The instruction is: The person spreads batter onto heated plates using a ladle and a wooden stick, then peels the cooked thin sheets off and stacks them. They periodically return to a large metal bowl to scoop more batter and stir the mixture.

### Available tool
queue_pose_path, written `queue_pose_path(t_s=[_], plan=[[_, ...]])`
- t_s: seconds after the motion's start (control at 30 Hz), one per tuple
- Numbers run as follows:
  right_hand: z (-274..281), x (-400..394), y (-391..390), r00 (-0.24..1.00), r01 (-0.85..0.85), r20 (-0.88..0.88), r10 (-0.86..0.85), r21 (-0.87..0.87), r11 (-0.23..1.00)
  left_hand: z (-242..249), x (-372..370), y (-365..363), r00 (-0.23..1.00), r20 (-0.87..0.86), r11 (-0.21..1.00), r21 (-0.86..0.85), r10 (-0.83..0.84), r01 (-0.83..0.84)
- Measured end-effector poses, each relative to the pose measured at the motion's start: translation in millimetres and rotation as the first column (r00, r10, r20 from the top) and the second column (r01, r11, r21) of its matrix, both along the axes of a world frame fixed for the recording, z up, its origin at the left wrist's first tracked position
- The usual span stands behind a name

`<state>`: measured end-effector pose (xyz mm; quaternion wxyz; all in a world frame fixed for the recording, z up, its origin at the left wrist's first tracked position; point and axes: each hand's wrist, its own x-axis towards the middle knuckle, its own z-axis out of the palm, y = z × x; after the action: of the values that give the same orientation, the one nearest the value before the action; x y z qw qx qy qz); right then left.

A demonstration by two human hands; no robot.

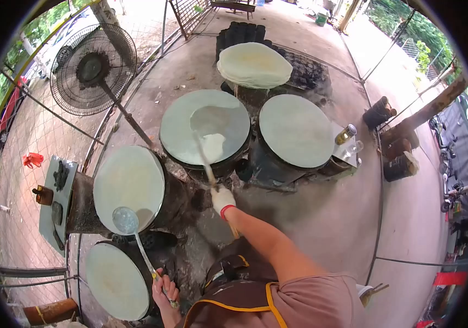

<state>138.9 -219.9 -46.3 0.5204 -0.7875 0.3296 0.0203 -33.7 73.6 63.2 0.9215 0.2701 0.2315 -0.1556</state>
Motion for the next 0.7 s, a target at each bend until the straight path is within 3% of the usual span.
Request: queue_pose_path(t_s=[0.03,0.07,0.17,0.2,0.23,0.3,0.37,0.5,0.53,0.57,0.6,0.63,0.7], plan=[[3.7,1.6,-10.9,0.997,0.075,-0.030,-0.073,0.073,0.995,0.4,0.5,-4.4,1.000,0.005,1.000,0.013,0.002,-0.002],[-78.1,17.6,-28.8,0.997,-0.046,0.049,0.061,-0.261,0.964,0.2,-2.1,-8.8,1.000,0.004,1.000,0.028,0.007,-0.007],[-33.6,17.0,-23.8,0.996,-0.056,0.067,0.056,-0.003,0.998,-11.4,-1.2,-21.8,0.999,-0.017,1.000,0.012,0.028,-0.028],[0.5,1.3,-22.2,0.962,-0.250,0.091,0.258,-0.086,0.964,-7.7,0.6,-31.2,0.999,0.029,0.996,0.093,-0.013,0.010],[-7.9,-7.9,-25.8,0.922,-0.388,0.010,0.388,0.039,0.921,-6.6,1.7,-40.9,1.000,0.023,0.997,0.071,0.004,-0.006],[-39.1,-26.0,-48.5,0.950,-0.294,0.076,0.302,-0.099,0.951,-4.3,2.6,-60.1,0.999,0.011,0.999,0.031,0.045,-0.045],[-73.9,-23.4,-87.3,0.992,-0.117,-0.026,0.123,0.159,0.980,-1.5,4.8,-83.3,0.998,0.019,0.997,0.046,0.065,-0.065],[-4.0,3.1,-154.4,0.989,0.057,-0.145,0.019,0.501,0.864,16.6,13.9,-140.9,0.994,0.045,0.995,0.010,0.097,-0.098],[-16.9,8.7,-159.8,0.999,-0.004,-0.038,0.022,0.405,0.914,18.4,18.8,-155.4,0.994,0.058,0.996,-0.004,0.091,-0.091],[-16.7,2.9,-165.7,0.984,-0.174,0.021,0.176,0.305,0.936,18.9,23.7,-168.5,0.994,0.069,0.996,-0.018,0.083,-0.082],[-8.3,-8.2,-171.0,0.926,-0.378,0.013,0.378,0.070,0.923,20.4,27.3,-180.1,0.994,0.079,0.997,-0.030,0.073,-0.071],[-3.5,-19.2,-177.4,0.830,-0.555,-0.042,0.556,-0.163,0.816,23.2,29.3,-192.2,0.995,0.065,0.996,-0.036,0.081,-0.079],[-10.9,-15.1,-200.2,0.902,-0.429,0.010,0.433,-0.117,0.896,28.0,37.8,-217.4,0.995,0.046,0.994,-0.055,0.092,-0.090]])
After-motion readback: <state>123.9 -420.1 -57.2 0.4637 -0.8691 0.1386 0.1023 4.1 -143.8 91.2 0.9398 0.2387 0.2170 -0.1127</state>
